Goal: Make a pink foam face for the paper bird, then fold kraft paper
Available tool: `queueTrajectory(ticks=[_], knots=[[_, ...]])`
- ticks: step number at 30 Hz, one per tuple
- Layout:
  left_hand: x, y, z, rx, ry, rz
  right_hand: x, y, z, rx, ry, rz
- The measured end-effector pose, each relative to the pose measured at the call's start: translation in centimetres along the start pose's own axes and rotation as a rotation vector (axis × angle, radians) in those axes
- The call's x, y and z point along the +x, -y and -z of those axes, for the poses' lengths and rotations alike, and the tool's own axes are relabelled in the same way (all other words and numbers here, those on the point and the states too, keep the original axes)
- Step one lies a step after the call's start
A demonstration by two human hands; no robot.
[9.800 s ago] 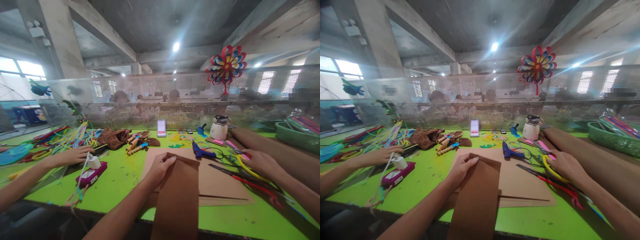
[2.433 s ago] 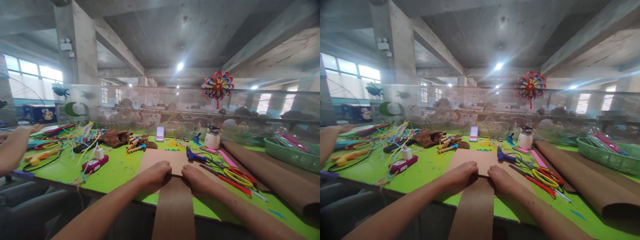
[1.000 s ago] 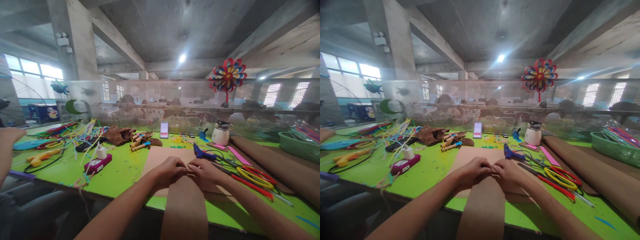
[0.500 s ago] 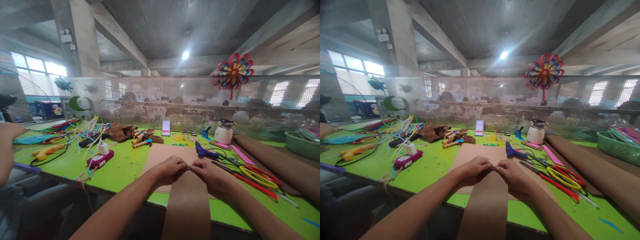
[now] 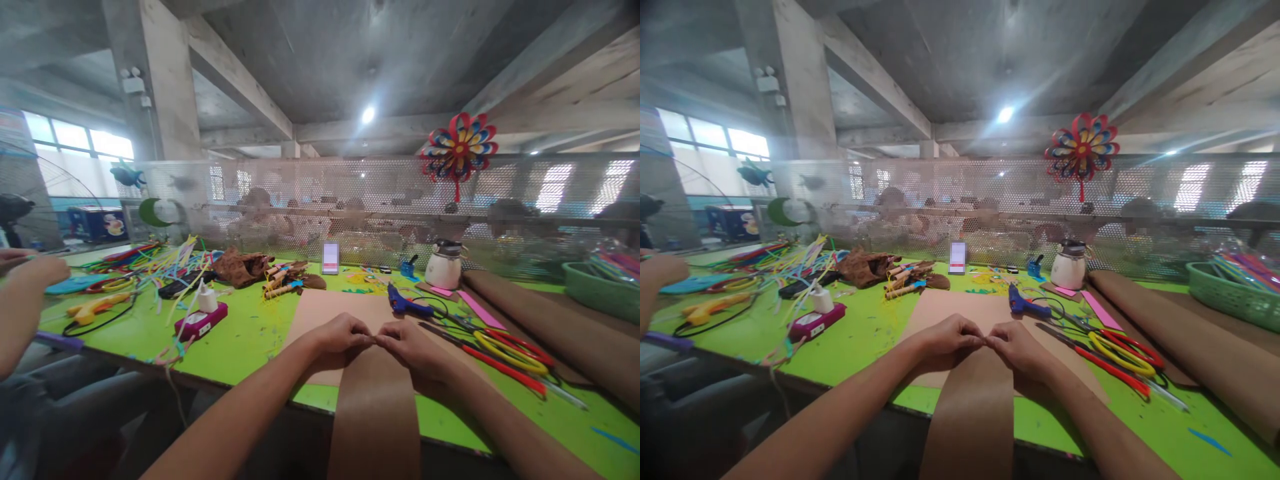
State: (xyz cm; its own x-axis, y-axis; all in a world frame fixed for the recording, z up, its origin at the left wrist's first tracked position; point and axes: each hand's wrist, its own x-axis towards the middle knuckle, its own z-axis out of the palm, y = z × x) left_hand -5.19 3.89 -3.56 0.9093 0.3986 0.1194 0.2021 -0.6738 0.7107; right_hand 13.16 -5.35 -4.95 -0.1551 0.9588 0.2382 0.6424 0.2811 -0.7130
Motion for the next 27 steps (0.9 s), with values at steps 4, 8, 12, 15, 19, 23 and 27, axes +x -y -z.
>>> queueTrajectory(ticks=[4, 8, 12, 15, 19, 23, 27], knots=[[-0.1, -0.3, 0.0, 0.040, 0.002, -0.015, -0.1, 0.2, 0.1, 0.009, 0.021, 0.000], [-0.2, -0.4, 0.1, 0.012, -0.028, -0.006, -0.2, 0.9, 0.6, -0.041, -0.004, 0.016], [-0.3, -0.5, 0.1, -0.019, -0.024, 0.020, -0.3, 1.2, 0.8, -0.051, -0.014, -0.025], [-0.5, -0.8, 0.3, 0.002, -0.009, 0.037, -0.5, 1.1, 0.6, -0.001, -0.054, -0.046], [-0.8, -1.9, 0.7, 0.014, 0.003, 0.066, -0.5, 0.9, 0.6, 0.123, -0.052, -0.079], [-0.9, -2.2, 1.1, -0.047, 0.010, 0.072, -0.2, 0.7, 1.6, 0.164, 0.012, -0.077], [-0.9, -1.5, 1.2, -0.170, 0.030, 0.071, -0.2, 0.7, 2.5, 0.204, 0.104, -0.040]])
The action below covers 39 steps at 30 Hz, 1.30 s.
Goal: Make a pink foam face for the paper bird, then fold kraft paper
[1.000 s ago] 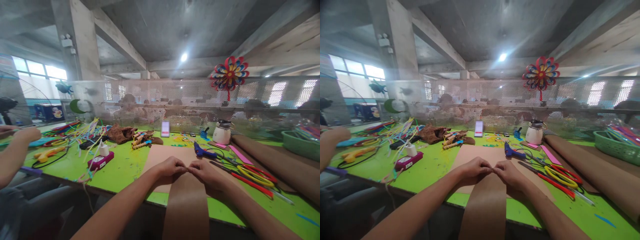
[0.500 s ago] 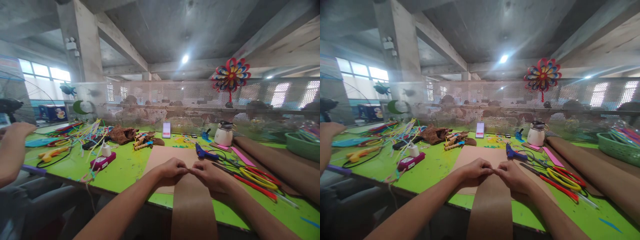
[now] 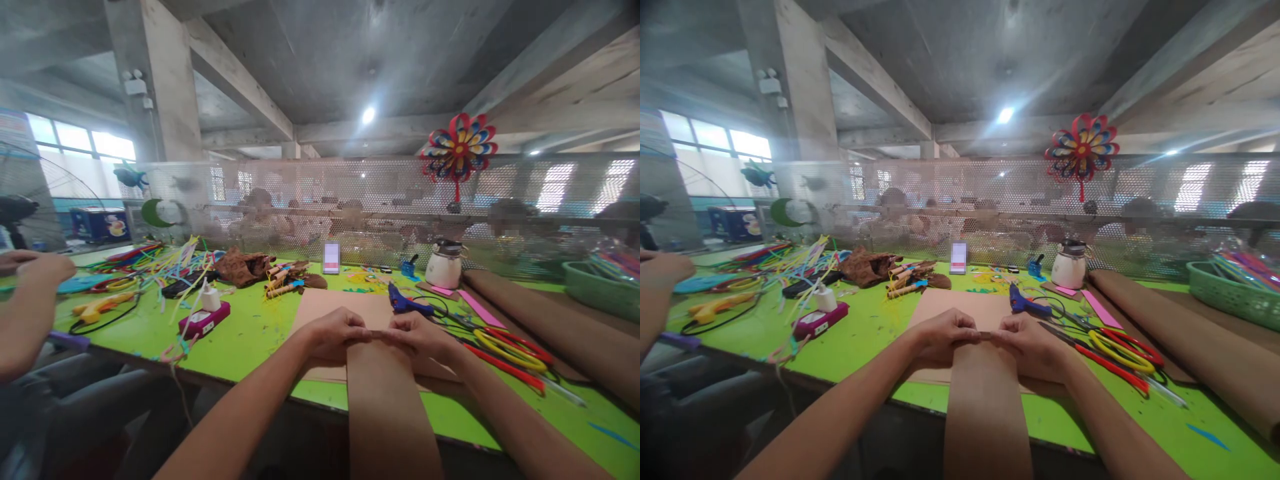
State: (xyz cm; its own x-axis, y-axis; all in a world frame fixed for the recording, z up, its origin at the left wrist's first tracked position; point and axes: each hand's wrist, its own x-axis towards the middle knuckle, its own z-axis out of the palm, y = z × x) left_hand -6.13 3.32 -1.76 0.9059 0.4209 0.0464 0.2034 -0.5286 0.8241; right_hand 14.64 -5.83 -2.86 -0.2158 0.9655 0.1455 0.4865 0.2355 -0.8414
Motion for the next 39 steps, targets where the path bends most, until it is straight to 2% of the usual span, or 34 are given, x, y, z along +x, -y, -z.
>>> queueTrajectory(ticks=[6, 11, 18, 25, 28, 32, 35, 39], knots=[[-0.2, 1.1, -0.1, -0.182, -0.001, 0.026, -0.5, -0.1, 0.5, 0.055, 0.083, -0.016], [-0.5, 1.1, 0.1, -0.245, 0.032, 0.068, -0.7, -0.3, 0.7, 0.146, 0.133, -0.104], [-1.0, 0.8, -0.4, -0.493, 0.035, 0.136, -0.3, -1.4, 1.2, 0.091, -0.033, -0.043], [-1.1, 0.9, -1.1, -0.701, 0.080, 0.060, -0.1, -1.6, 1.4, 0.138, -0.146, 0.013], [-1.1, 0.6, -1.1, -0.680, 0.026, 0.040, 0.0, -1.8, 1.5, 0.144, -0.164, 0.004], [-0.8, 0.4, -0.3, -0.454, -0.045, 0.014, 0.2, -2.2, 1.6, 0.139, -0.165, -0.010], [-0.4, 0.9, 0.2, -0.267, -0.055, -0.060, 0.2, -2.3, 1.7, 0.148, -0.170, -0.011], [0.0, 1.6, 0.6, -0.248, -0.049, -0.069, 0.0, -2.2, 1.9, 0.157, -0.181, 0.002]])
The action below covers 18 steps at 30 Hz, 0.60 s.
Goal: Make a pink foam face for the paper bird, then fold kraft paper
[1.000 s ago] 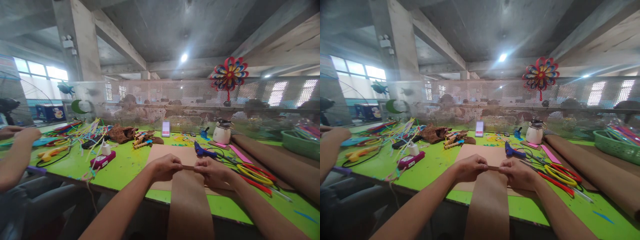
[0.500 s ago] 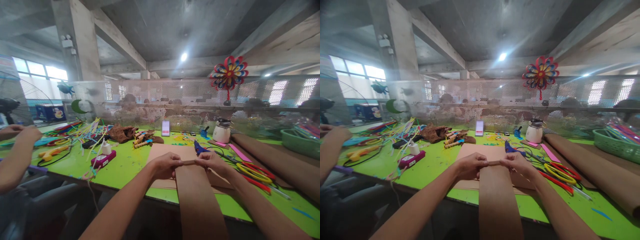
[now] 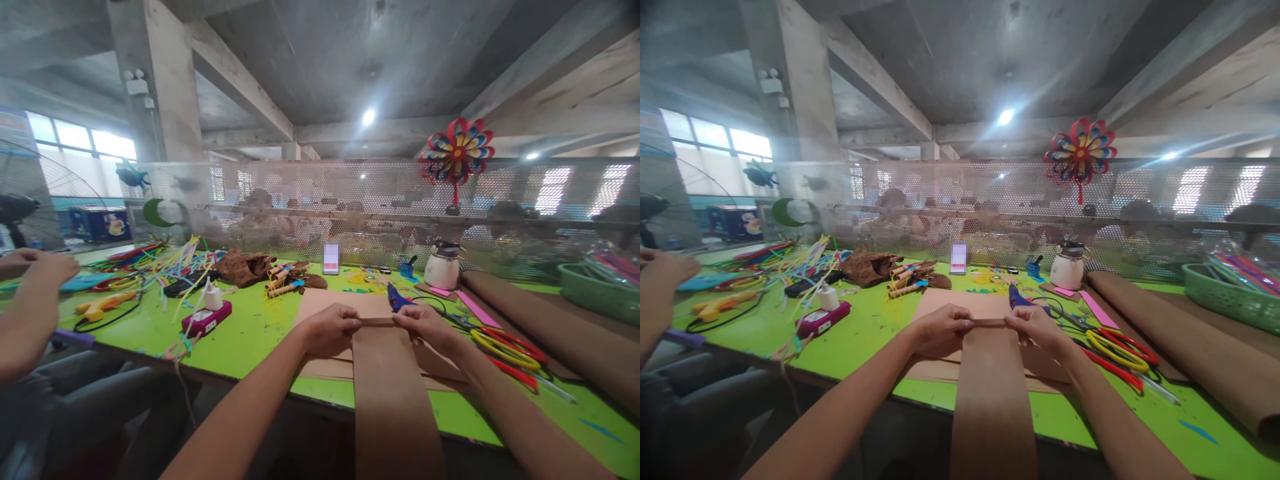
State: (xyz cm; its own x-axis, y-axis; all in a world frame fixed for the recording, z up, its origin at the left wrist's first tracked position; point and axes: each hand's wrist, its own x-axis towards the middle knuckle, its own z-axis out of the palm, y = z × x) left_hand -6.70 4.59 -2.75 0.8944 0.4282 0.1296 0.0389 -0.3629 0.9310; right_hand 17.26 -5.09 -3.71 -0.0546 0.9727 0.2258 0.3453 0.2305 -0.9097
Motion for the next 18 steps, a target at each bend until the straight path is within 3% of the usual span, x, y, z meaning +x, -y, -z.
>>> queueTrajectory(ticks=[5, 10, 15, 18], knots=[[0.0, -0.2, 0.3, -0.068, 0.047, -0.014, -0.1, 0.4, 0.3, 0.240, 0.013, 0.016], [-0.1, -0.5, -0.2, -0.312, 0.044, 0.006, -0.5, 1.6, -0.1, 0.541, -0.045, -0.014], [-0.6, -0.3, -1.9, -0.588, 0.171, 0.123, -1.5, 3.0, -1.6, 0.446, 0.228, -0.039], [-0.5, -0.2, -2.4, -0.615, 0.220, 0.175, -1.6, 3.3, -2.1, 0.343, 0.305, 0.076]])
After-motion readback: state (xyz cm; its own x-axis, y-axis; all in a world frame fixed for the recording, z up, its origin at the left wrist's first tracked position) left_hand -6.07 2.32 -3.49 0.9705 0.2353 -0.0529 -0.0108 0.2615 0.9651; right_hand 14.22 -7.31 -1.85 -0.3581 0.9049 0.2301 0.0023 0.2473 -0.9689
